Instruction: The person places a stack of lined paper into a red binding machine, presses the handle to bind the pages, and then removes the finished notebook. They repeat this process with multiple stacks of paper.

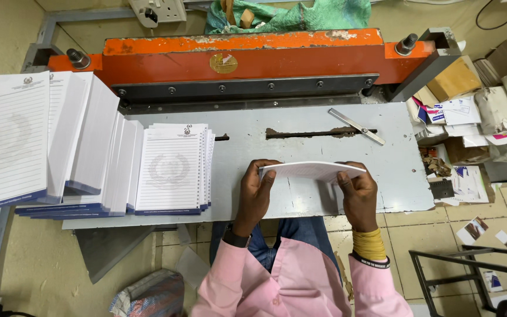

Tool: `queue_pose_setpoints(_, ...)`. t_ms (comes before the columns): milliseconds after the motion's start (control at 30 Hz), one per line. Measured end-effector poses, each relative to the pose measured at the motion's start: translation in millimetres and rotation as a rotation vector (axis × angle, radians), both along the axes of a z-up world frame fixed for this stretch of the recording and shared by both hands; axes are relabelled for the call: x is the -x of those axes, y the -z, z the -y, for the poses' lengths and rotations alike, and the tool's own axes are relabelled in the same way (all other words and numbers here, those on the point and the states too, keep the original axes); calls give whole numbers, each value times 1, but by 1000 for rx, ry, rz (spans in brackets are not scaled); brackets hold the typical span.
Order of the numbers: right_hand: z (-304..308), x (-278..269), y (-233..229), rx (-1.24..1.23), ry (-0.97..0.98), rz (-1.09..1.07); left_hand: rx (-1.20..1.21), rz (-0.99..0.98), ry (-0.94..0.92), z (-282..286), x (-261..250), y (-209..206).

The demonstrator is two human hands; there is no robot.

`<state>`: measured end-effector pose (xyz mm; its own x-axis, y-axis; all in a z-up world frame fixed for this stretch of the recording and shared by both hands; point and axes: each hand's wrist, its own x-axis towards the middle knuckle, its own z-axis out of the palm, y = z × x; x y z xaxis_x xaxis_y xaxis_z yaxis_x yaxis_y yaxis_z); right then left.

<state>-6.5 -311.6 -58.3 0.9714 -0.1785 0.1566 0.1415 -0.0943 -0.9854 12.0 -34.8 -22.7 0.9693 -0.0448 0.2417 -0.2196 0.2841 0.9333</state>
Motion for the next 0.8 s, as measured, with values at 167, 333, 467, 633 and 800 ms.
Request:
queue_pose_setpoints(167,-16,6,-35,10,9,46,-121,23,10,-4,2,-2)
queue_pose_setpoints(333,17,-3,71,89,7,-71,-233,-45,-9,0,2,28)
queue_pose_setpoints(467,33,-18,90,89,-11,-172,-331,-95,-29,-5,-3,-15)
queue_pose_setpoints(633,-7,-65,-12,-37,-43,-308,-286,-466,89,-21,-20,23)
queue_pose_setpoints(800,-9,-141,-8,-145,-128,-467,-213,-633,-13,-20,-60,-18)
